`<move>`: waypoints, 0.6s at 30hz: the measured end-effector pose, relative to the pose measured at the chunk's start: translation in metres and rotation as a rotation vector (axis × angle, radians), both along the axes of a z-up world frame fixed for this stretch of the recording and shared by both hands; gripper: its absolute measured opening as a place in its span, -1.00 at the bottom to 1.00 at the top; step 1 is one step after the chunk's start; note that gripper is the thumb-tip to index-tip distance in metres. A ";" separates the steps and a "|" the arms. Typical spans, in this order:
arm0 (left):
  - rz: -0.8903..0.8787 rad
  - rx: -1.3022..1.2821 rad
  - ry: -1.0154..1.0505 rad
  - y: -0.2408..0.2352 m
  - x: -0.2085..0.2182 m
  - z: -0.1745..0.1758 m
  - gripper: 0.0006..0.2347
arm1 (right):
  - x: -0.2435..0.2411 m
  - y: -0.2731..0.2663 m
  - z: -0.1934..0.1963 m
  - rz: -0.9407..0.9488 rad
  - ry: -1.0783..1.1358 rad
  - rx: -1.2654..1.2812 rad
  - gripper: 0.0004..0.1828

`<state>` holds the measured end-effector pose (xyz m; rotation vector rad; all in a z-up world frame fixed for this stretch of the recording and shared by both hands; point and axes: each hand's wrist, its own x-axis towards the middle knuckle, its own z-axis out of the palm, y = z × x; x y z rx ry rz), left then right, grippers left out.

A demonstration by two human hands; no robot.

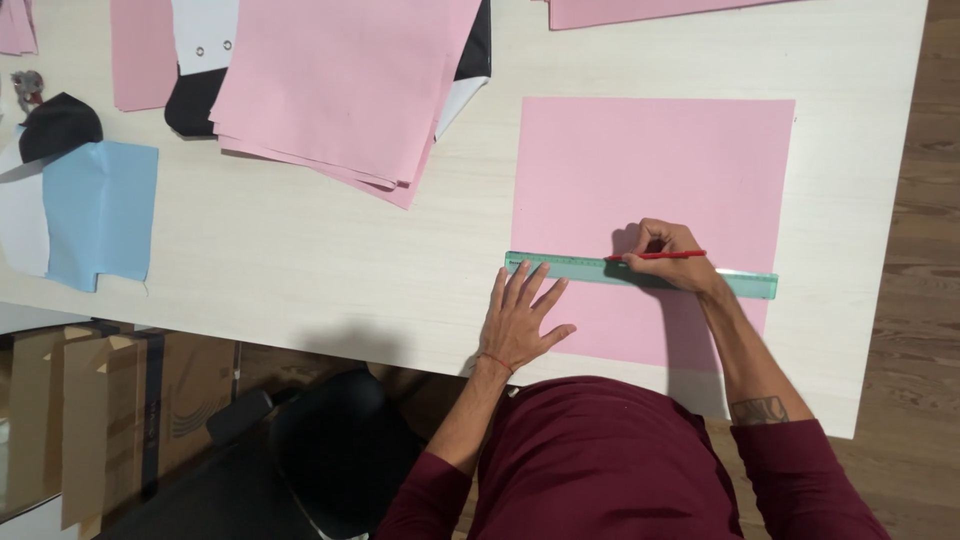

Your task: Measuring and marking pink material sheets using a ruler and pencil on a cutting table.

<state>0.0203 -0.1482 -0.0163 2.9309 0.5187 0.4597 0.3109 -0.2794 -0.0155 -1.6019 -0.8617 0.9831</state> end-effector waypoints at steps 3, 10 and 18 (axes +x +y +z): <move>0.000 -0.006 0.003 -0.001 0.000 -0.001 -0.36 | 0.002 -0.007 -0.002 -0.002 0.004 -0.011 -0.83; 0.001 0.022 0.002 0.000 0.000 -0.001 -0.37 | 0.005 -0.011 -0.006 0.000 0.003 -0.032 -0.84; 0.005 0.037 -0.006 0.000 0.000 -0.005 -0.36 | 0.007 -0.012 -0.010 0.003 -0.005 -0.029 -0.82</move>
